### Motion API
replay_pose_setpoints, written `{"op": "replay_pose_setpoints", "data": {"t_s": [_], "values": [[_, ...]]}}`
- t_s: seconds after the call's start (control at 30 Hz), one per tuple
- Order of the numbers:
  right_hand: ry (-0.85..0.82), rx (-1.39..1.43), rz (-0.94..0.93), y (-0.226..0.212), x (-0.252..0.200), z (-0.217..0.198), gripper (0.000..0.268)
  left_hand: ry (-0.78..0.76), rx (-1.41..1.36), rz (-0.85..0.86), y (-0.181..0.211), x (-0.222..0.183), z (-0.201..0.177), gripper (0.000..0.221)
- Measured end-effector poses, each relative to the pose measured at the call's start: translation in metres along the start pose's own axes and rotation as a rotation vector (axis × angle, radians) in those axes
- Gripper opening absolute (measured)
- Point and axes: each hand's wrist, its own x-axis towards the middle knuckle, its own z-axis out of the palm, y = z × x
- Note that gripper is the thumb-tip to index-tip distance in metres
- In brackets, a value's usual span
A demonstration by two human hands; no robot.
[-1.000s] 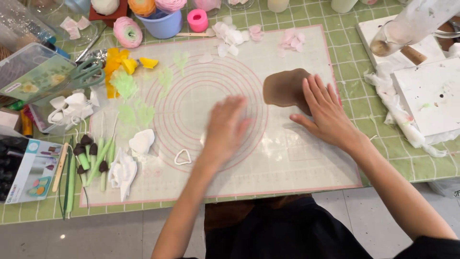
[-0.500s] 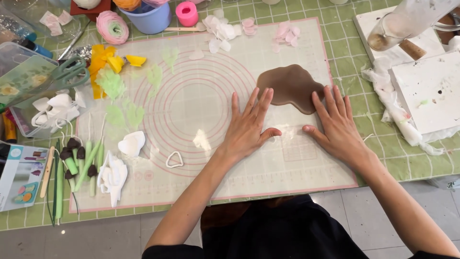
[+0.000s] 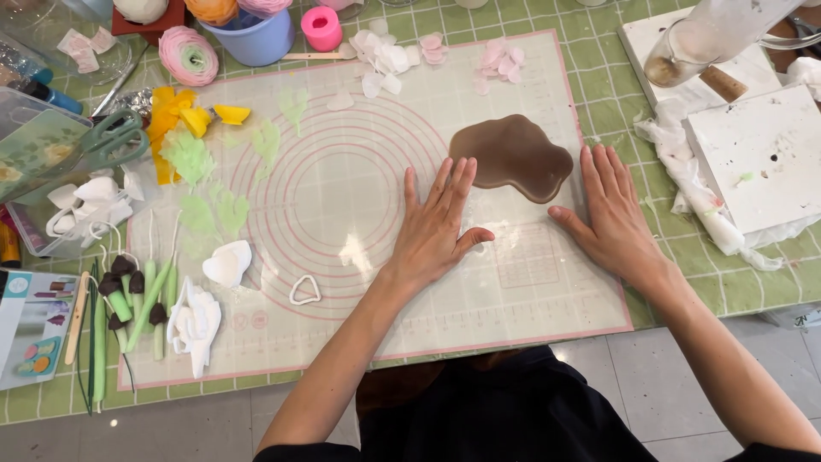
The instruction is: Shaping and assembling decorative wax components for candle making at a workbench.
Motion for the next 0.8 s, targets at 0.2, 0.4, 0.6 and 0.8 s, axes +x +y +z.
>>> {"op": "replay_pose_setpoints", "data": {"t_s": [0.2,0.4,0.6,0.8], "values": [[0.050,-0.036,-0.157,-0.022,0.020,0.004,0.093,0.037,-0.052,0.025,0.000,0.000,-0.002,0.105],[0.003,-0.036,-0.425,-0.066,0.038,0.024,0.088,0.076,-0.040,-0.001,-0.003,-0.001,-0.005,0.101],[-0.020,-0.078,-0.495,-0.077,0.046,0.037,0.072,0.160,-0.092,-0.006,-0.008,-0.002,-0.005,0.097],[-0.052,-0.093,-0.464,-0.075,0.047,0.041,0.069,0.095,-0.123,-0.054,-0.007,-0.001,-0.005,0.099]]}}
